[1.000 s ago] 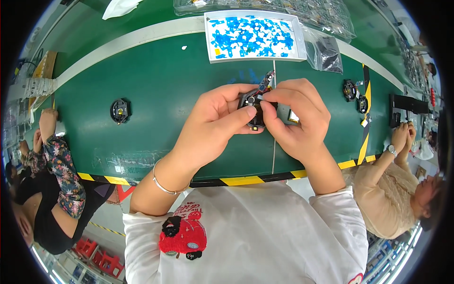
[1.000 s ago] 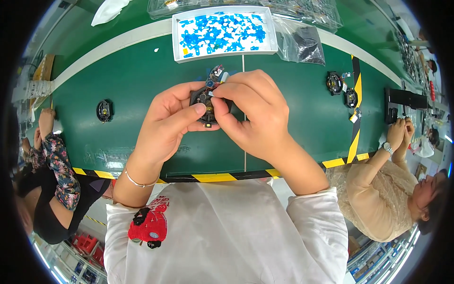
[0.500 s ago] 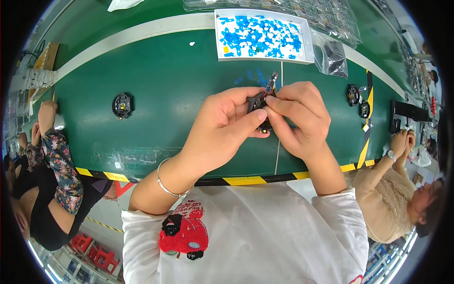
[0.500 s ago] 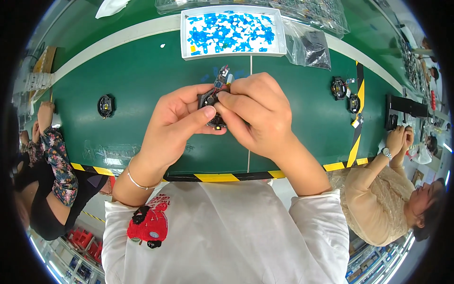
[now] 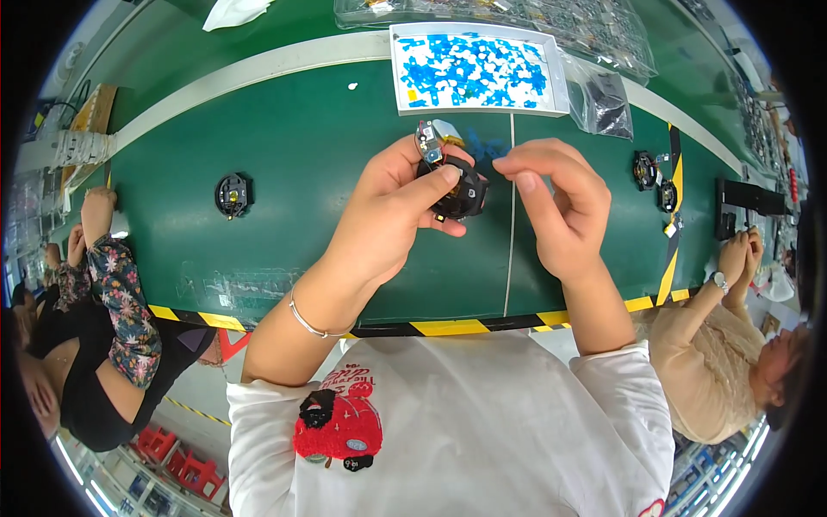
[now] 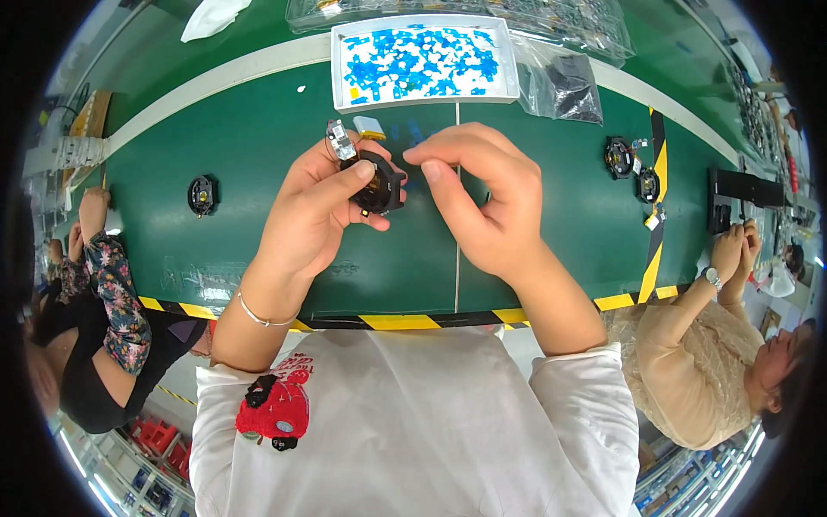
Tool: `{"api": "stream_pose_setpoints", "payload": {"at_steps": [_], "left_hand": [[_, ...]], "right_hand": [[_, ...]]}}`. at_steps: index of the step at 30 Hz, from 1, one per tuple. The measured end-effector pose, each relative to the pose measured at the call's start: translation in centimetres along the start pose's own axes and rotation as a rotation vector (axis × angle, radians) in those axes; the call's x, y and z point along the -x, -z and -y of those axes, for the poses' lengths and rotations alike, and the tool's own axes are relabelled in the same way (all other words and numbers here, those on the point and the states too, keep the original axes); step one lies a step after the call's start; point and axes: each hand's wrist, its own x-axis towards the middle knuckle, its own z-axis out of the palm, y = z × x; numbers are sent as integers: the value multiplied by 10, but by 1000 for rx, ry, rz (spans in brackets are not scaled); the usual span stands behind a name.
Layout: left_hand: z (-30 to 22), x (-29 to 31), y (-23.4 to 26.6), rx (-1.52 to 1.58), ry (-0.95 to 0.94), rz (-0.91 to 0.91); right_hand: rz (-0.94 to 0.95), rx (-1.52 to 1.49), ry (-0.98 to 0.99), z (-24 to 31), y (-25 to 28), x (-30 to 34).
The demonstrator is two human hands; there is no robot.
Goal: The person assembles small electronic modules by hand, connecting circuit boards, batteries, and plastic housings.
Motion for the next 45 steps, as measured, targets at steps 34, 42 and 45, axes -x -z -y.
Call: {"api": "stream_pose_setpoints", "payload": {"at_steps": [34, 42, 45], "left_hand": [[43, -33, -61, -1393, -689, 327], [-6, -14, -11, -510, -13, 212], [-4, -5, -12, -391, 21, 242]], "right_hand": [[-303, 733, -361, -41, 135, 9], [206, 105, 153, -2, 26, 1], [139, 31, 80, -2, 20, 4]]}}
